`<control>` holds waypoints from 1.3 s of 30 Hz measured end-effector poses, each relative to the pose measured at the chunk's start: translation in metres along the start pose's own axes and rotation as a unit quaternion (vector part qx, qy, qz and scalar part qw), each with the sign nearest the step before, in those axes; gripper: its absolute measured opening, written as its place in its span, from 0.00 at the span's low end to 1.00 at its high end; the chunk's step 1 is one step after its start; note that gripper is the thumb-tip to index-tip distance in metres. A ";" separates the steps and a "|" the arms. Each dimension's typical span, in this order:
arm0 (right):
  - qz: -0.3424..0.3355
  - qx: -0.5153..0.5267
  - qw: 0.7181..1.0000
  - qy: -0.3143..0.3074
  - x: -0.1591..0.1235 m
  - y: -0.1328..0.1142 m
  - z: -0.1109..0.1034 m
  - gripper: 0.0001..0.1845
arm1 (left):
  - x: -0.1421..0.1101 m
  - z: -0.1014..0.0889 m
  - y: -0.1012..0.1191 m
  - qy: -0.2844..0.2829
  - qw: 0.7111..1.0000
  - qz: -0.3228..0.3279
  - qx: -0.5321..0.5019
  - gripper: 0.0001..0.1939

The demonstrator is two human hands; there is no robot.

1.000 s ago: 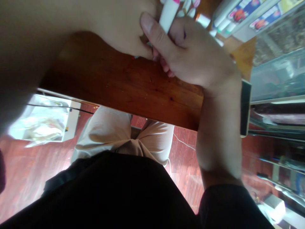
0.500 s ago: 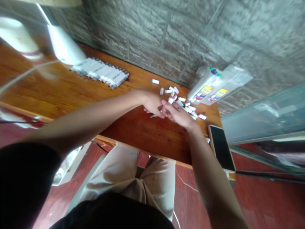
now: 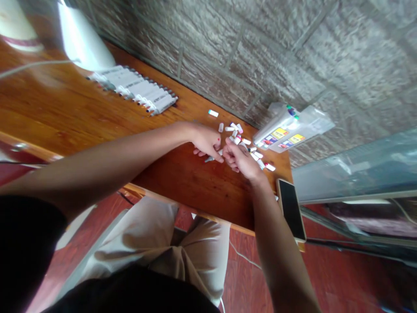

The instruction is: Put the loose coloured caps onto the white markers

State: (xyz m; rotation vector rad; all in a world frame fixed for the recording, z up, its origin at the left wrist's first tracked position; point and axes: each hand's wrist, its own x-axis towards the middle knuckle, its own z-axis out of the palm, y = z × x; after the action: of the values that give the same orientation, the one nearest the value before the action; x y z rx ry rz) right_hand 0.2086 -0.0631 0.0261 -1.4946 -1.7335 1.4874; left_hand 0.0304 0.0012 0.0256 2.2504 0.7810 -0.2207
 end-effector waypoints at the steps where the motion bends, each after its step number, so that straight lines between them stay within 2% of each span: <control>1: -0.005 -0.003 1.000 -0.001 0.000 0.000 0.000 0.33 | 0.000 0.000 0.000 0.002 1.000 0.002 0.001 0.22; 6: 0.006 -0.022 0.999 -0.036 -0.006 0.000 -0.003 0.32 | 0.000 -0.001 0.000 0.020 0.999 0.008 0.026 0.21; 10: 0.089 -0.054 0.990 -0.097 -0.017 -0.003 -0.015 0.29 | 0.001 -0.002 -0.001 0.013 0.999 -0.012 0.038 0.20; 14: 0.174 -0.113 0.971 -0.114 -0.022 -0.002 -0.025 0.30 | 0.002 -0.002 -0.002 0.009 1.000 -0.014 0.026 0.23; 18: 0.165 -0.156 0.969 -0.095 -0.020 0.000 -0.025 0.30 | 0.003 -0.002 -0.002 0.020 0.999 -0.026 0.024 0.24; 26: 0.135 -0.194 0.967 -0.097 -0.017 0.005 -0.026 0.32 | 0.000 0.000 0.001 0.028 0.998 -0.036 0.037 0.24; 29: 0.133 -0.178 0.970 -0.096 -0.018 0.003 -0.023 0.33 | -0.001 0.000 0.004 0.032 0.997 -0.041 0.052 0.25; 34: 0.138 -0.132 0.977 -0.093 -0.019 -0.005 -0.015 0.31 | -0.003 0.000 0.007 0.029 0.998 -0.012 0.058 0.22; 39: 0.126 -0.101 0.983 -0.089 -0.018 -0.007 -0.012 0.29 | -0.005 -0.001 0.008 0.030 0.997 -0.030 0.058 0.20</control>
State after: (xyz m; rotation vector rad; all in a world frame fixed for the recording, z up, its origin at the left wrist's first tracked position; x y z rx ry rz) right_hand 0.2217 -0.0731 0.0424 -1.7891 -1.9055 1.6555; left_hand 0.0315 -0.0052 0.0327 2.3531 0.8894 -0.2317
